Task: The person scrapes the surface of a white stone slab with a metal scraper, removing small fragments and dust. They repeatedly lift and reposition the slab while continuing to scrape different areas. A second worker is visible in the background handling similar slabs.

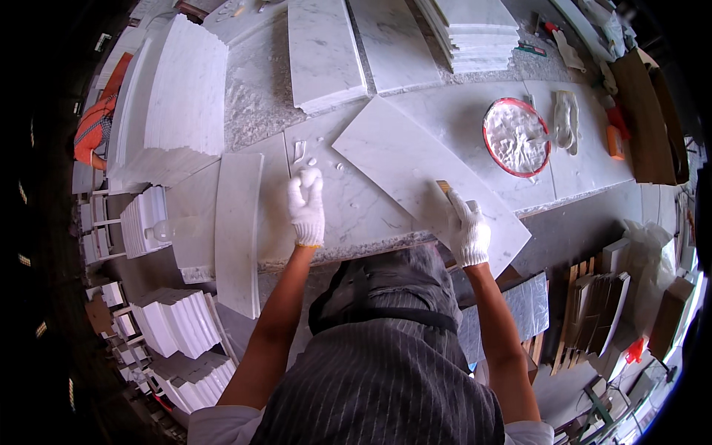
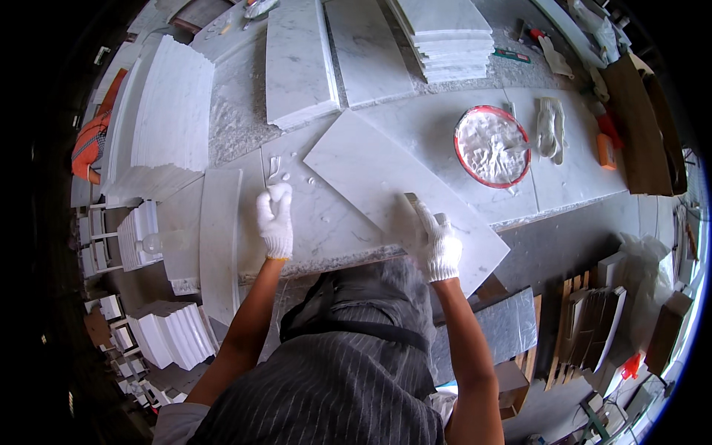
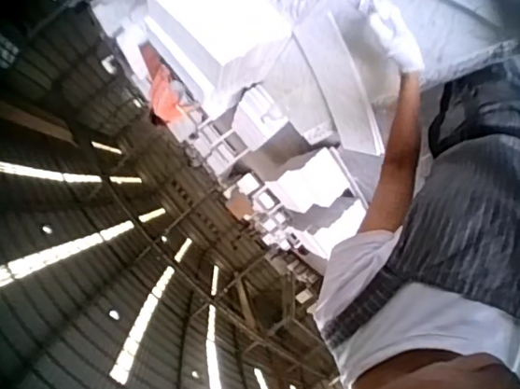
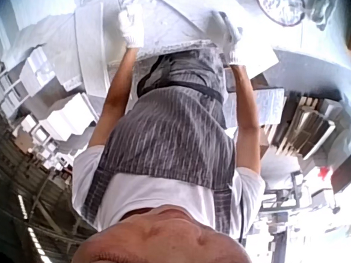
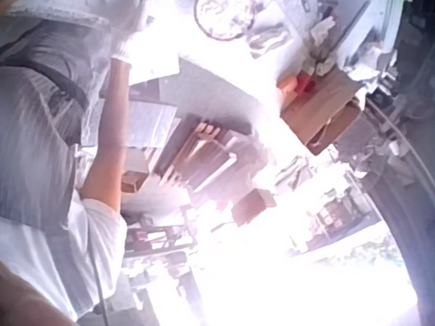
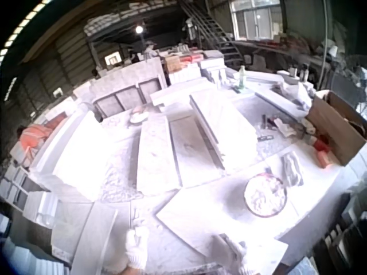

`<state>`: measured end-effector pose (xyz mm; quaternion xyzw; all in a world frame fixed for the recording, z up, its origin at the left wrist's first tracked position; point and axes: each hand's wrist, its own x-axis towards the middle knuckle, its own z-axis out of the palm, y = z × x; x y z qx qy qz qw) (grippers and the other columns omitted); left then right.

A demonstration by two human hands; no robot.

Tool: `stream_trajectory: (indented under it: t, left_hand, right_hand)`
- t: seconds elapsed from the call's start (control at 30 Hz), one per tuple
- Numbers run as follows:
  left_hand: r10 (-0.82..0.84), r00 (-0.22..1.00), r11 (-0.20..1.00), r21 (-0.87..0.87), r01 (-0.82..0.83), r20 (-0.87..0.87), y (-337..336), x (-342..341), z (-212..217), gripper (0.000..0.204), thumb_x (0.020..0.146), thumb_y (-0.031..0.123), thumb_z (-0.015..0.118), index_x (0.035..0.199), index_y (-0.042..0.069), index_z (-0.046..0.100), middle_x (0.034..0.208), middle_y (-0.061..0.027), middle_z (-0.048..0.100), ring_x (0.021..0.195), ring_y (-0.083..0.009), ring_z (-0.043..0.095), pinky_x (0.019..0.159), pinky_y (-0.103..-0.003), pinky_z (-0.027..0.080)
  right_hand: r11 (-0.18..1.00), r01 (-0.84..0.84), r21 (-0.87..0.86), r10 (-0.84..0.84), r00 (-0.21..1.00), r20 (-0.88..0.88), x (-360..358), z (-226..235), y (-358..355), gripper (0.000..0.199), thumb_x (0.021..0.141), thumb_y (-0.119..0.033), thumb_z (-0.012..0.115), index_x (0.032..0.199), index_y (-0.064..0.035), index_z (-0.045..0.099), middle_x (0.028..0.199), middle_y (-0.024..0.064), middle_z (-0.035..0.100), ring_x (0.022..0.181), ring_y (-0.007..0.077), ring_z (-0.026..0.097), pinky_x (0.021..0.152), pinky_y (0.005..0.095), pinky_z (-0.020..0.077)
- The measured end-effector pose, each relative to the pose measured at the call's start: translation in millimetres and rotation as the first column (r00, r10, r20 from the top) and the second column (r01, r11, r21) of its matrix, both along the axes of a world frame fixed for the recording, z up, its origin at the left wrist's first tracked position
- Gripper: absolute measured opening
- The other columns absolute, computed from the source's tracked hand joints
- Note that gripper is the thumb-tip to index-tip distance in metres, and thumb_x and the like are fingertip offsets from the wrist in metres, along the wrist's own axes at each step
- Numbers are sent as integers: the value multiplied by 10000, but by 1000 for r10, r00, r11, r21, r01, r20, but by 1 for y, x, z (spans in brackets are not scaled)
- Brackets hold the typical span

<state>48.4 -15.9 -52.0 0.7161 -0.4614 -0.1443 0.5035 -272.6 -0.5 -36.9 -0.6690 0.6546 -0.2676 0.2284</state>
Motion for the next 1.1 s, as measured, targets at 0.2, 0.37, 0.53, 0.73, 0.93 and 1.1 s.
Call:
stream_trajectory:
  t: [0.2, 0.37, 0.53, 0.73, 0.93, 1.1]
  left_hand:
    - [-328, 916, 945, 78, 319, 231, 2, -44, 7, 330, 875, 148, 750, 1185, 89, 655, 1086, -105, 683, 973, -285, 643, 888, -397, 504]
    - [-389, 660, 909, 151, 389, 643, -12, -64, 21, 383, 860, 249, 722, 1220, 140, 647, 1040, -64, 660, 986, -309, 620, 895, -462, 490]
    - [-410, 523, 892, 209, 401, 747, -17, -71, 18, 399, 876, 274, 711, 1255, 174, 638, 1076, -37, 613, 1046, -289, 564, 989, -492, 438]
    - [-374, 449, 902, 207, 378, 811, -21, -77, 18, 367, 839, 265, 733, 1194, 196, 669, 1018, -17, 591, 1020, -259, 571, 989, -480, 453]
    - [-365, 435, 905, 203, 375, 823, -25, -81, 15, 333, 817, 233, 736, 1146, 224, 683, 1000, -2, 586, 997, -235, 582, 973, -479, 475]
    - [-354, 422, 909, 200, 367, 835, -27, -87, 18, 326, 804, 222, 740, 1125, 219, 683, 992, 0, 578, 1002, -227, 574, 976, -474, 473]
  right_hand:
    - [987, 29, -161, -32, 999, -10, -1, -12, 4, 356, 906, -142, 674, 1258, -193, 680, 775, 103, 602, 638, 306, 615, 552, 414, 503]
    - [988, 29, -155, -28, 1000, 3, -3, -14, 7, 326, 901, -113, 673, 1221, -169, 702, 827, 110, 643, 710, 304, 651, 624, 409, 526]
    - [985, 19, -170, -20, 1000, -5, -3, -14, 7, 329, 888, -113, 684, 1211, -175, 705, 797, 100, 627, 686, 292, 643, 601, 404, 521]
    - [977, 36, -208, -38, 999, -9, -3, -17, 7, 317, 890, -152, 697, 1205, -188, 696, 783, 87, 620, 650, 294, 637, 567, 420, 517]
    - [978, 38, -205, -42, 999, -14, -3, -17, 6, 313, 889, -157, 701, 1200, -194, 699, 783, 82, 621, 646, 288, 636, 556, 416, 510]
    - [983, 29, -184, -35, 999, -28, -4, -19, 6, 325, 882, -153, 701, 1204, -199, 696, 785, 80, 622, 657, 290, 641, 566, 422, 515]
